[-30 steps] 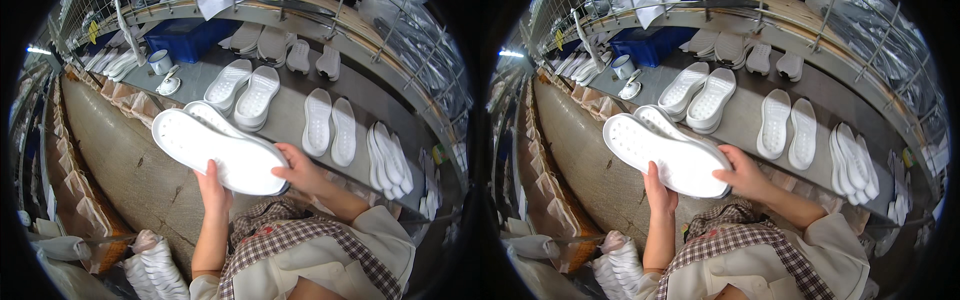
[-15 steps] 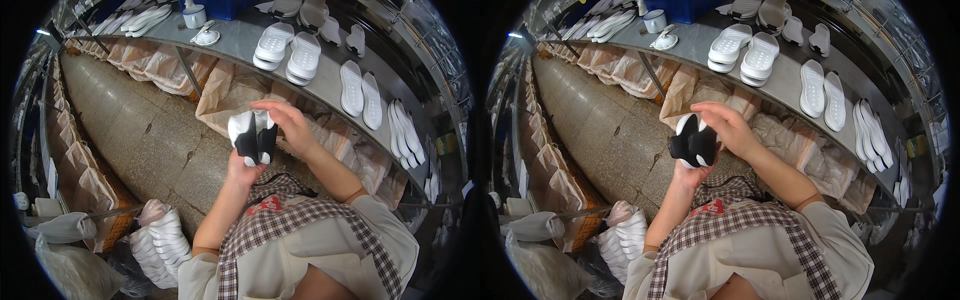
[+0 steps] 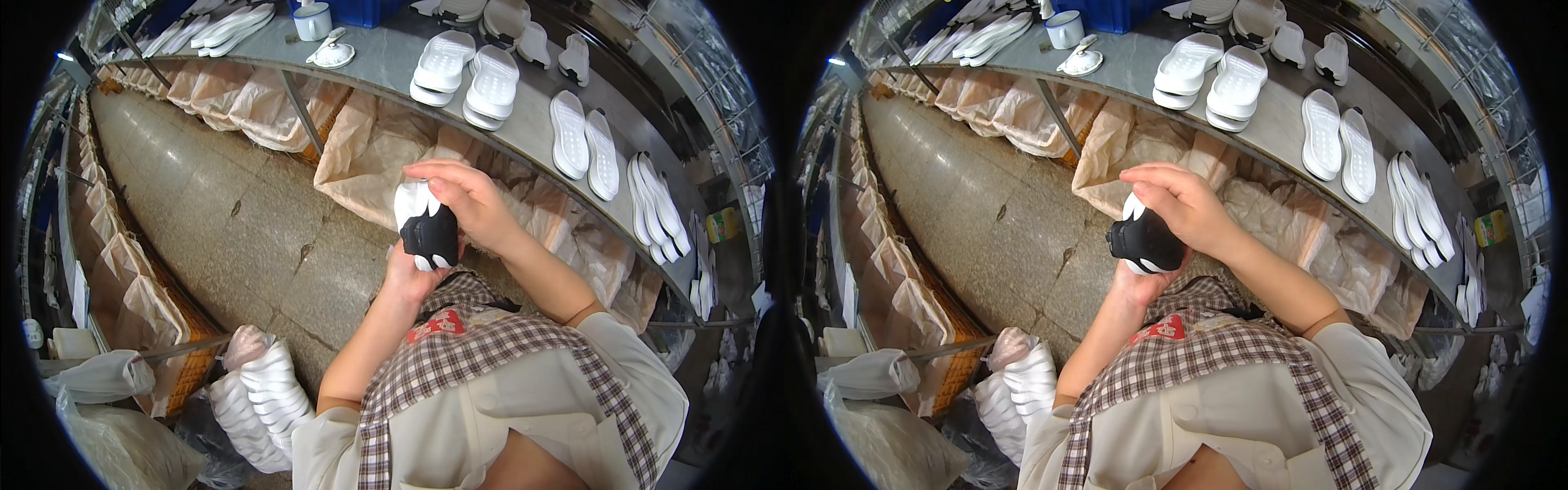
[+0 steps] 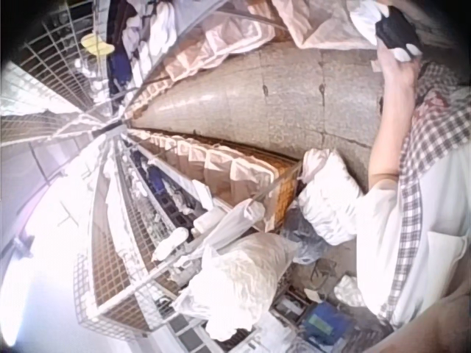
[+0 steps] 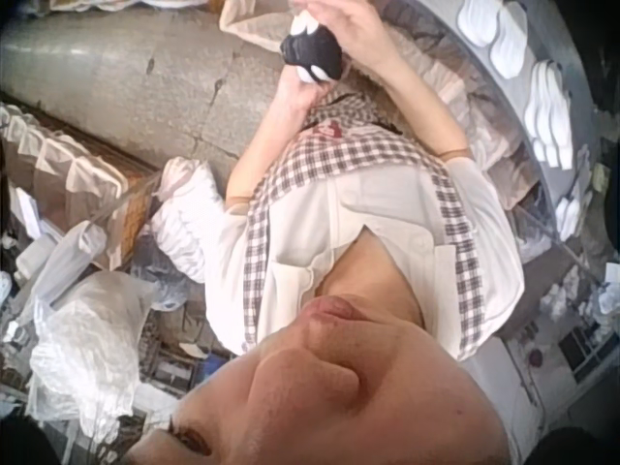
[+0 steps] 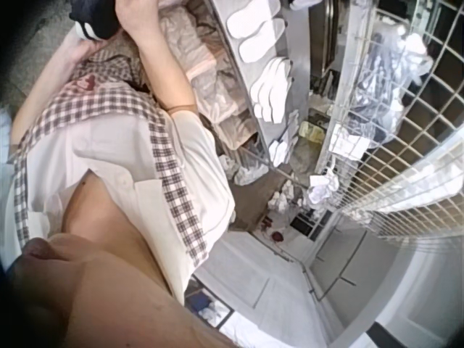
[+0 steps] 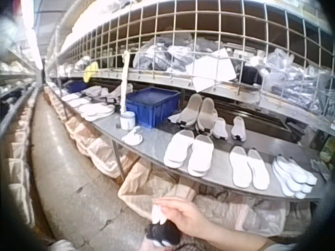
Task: The person repeatedly picks up white shoe insoles from a metal shelf, turns them over to view the top and bottom surfaces, and places them back. The person also uses a small red-handled tool to point at or mark details on the insoles.
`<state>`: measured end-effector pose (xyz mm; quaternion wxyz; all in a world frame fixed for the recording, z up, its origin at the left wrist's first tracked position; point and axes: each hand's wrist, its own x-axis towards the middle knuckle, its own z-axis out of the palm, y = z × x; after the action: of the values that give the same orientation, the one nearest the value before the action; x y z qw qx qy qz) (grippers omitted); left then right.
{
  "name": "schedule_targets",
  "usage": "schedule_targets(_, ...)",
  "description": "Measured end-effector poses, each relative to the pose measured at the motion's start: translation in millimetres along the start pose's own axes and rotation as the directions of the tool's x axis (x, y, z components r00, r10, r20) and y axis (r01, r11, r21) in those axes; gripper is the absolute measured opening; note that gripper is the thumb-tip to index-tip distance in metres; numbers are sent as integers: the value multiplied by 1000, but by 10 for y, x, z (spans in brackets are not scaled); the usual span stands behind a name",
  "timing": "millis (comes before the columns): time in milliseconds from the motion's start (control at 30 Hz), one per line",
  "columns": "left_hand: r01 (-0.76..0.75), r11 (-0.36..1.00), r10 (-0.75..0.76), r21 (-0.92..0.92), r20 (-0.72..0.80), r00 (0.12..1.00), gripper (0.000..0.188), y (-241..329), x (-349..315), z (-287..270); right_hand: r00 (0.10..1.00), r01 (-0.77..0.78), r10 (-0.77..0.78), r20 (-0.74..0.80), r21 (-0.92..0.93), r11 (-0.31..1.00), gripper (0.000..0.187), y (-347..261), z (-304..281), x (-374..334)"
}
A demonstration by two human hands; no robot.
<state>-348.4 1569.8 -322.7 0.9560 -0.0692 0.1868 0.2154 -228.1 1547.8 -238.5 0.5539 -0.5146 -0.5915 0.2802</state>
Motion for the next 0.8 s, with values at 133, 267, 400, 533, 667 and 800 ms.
schedule_targets(133,-8,1000,8,0,-51,999,33,-25,-13,37,1000,3,-3,0,-28,1000,31,4,-1,5)
schedule_targets(267,-16,1000,17,16,-7,1000,32,-21,-10,21,1000,-1,1,17,-17,1000,32,18,16,18)
schedule_targets(400,-20,999,18,35,49,999,31,6,-2,-18,999,45,-43,29,-73,996,32,31,52,37)
schedule_targets(533,-30,999,27,44,85,996,31,25,4,-15,992,123,-117,52,-136,983,34,30,64,48)
schedule_targets(667,-145,988,137,54,124,983,36,98,27,44,984,164,-160,73,-56,985,50,16,83,41)
schedule_targets(800,-306,912,259,274,196,946,52,332,-23,76,995,-19,26,-92,74,997,50,-2,69,48)
